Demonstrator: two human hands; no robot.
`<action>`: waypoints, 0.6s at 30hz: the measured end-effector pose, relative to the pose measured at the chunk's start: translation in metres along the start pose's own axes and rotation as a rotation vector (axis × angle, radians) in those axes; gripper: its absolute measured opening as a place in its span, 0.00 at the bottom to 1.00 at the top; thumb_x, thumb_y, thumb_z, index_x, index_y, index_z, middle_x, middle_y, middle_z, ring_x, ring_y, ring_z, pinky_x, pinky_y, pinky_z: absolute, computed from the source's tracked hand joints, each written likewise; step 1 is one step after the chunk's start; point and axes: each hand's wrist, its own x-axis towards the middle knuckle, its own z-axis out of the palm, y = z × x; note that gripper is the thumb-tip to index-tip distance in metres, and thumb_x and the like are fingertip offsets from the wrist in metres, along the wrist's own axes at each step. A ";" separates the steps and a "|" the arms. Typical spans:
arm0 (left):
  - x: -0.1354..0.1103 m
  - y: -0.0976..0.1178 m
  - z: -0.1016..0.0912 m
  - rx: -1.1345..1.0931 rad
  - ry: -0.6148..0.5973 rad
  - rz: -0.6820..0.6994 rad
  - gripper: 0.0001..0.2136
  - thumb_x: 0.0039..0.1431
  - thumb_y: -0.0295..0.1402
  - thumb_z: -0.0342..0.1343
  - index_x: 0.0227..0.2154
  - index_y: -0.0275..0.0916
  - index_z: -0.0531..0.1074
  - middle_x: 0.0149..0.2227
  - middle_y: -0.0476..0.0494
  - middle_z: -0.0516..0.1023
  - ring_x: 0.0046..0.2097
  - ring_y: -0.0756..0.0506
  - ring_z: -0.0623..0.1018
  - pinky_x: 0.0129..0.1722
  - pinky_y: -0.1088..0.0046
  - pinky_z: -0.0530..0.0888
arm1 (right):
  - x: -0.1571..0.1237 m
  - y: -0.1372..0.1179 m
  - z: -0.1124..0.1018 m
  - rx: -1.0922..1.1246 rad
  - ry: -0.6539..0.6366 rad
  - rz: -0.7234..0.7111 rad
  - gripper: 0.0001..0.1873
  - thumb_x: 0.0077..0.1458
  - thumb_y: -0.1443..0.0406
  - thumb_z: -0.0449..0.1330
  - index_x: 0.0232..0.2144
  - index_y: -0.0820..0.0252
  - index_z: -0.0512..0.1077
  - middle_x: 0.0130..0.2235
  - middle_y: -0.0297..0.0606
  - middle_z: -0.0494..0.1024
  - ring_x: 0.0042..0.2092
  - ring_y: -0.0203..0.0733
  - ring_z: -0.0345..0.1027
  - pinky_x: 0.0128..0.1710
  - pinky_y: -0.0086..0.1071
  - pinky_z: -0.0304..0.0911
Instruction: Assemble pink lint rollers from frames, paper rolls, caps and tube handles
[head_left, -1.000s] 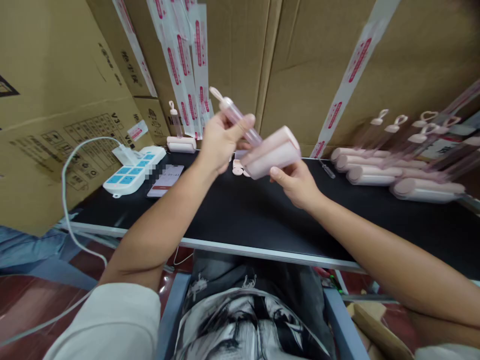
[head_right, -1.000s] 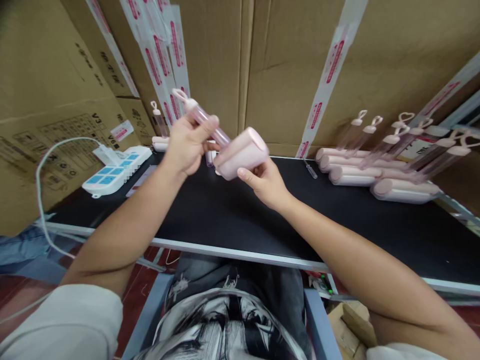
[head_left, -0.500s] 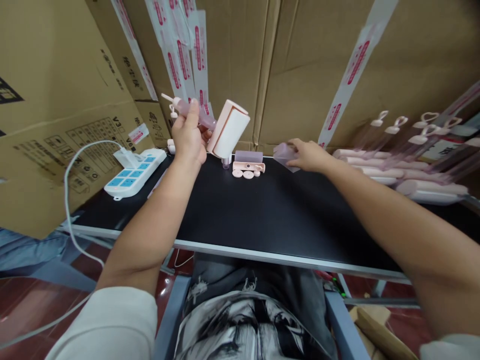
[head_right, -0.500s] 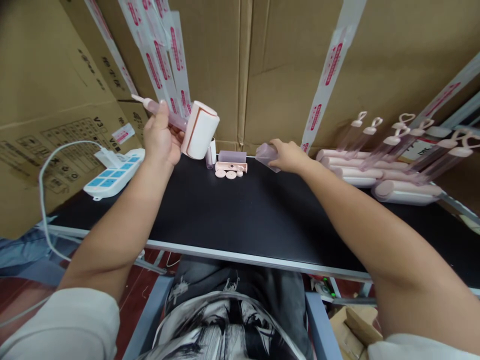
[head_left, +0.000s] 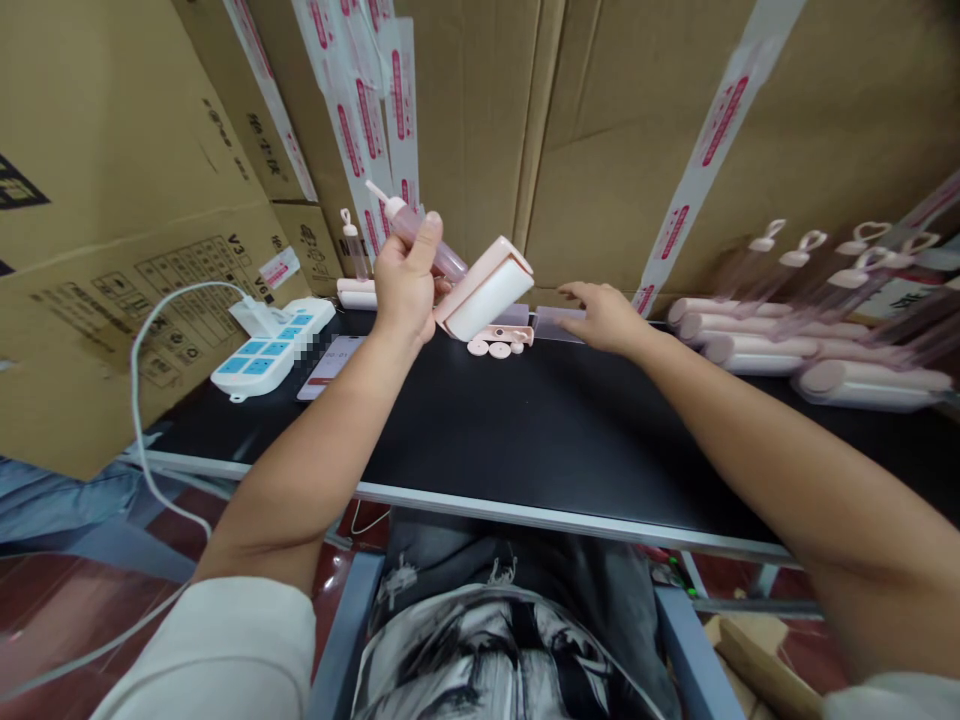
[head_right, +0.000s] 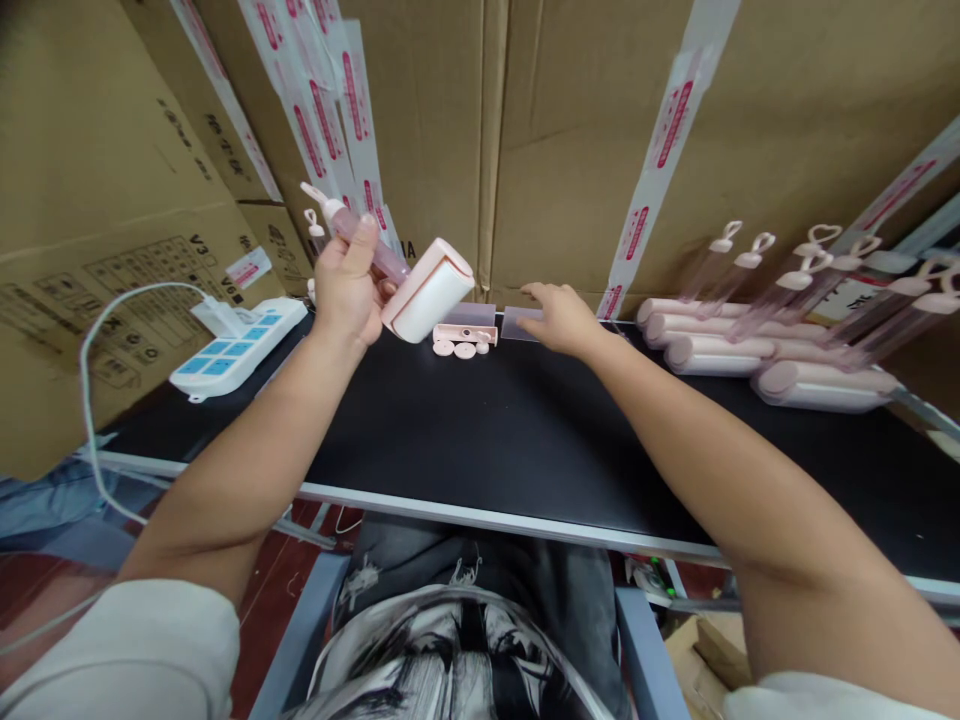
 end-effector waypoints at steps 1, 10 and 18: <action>-0.005 0.000 0.004 0.000 -0.012 -0.012 0.23 0.61 0.59 0.65 0.36 0.44 0.69 0.23 0.57 0.66 0.21 0.55 0.67 0.18 0.77 0.62 | -0.008 -0.011 -0.003 0.230 0.046 0.011 0.33 0.61 0.53 0.66 0.65 0.59 0.71 0.57 0.53 0.82 0.51 0.58 0.78 0.55 0.55 0.72; -0.066 -0.003 0.039 -0.017 -0.306 -0.123 0.24 0.57 0.53 0.72 0.38 0.41 0.67 0.32 0.53 0.74 0.28 0.53 0.77 0.25 0.76 0.77 | -0.070 -0.103 -0.014 1.223 0.245 0.107 0.30 0.46 0.43 0.78 0.42 0.52 0.74 0.35 0.32 0.76 0.35 0.40 0.70 0.35 0.34 0.71; -0.043 0.002 0.011 0.361 -0.494 0.334 0.23 0.66 0.57 0.60 0.48 0.42 0.76 0.44 0.42 0.82 0.43 0.45 0.83 0.41 0.67 0.81 | -0.071 -0.062 -0.033 1.071 0.444 0.366 0.24 0.52 0.46 0.69 0.45 0.46 0.67 0.35 0.33 0.76 0.35 0.49 0.76 0.33 0.43 0.76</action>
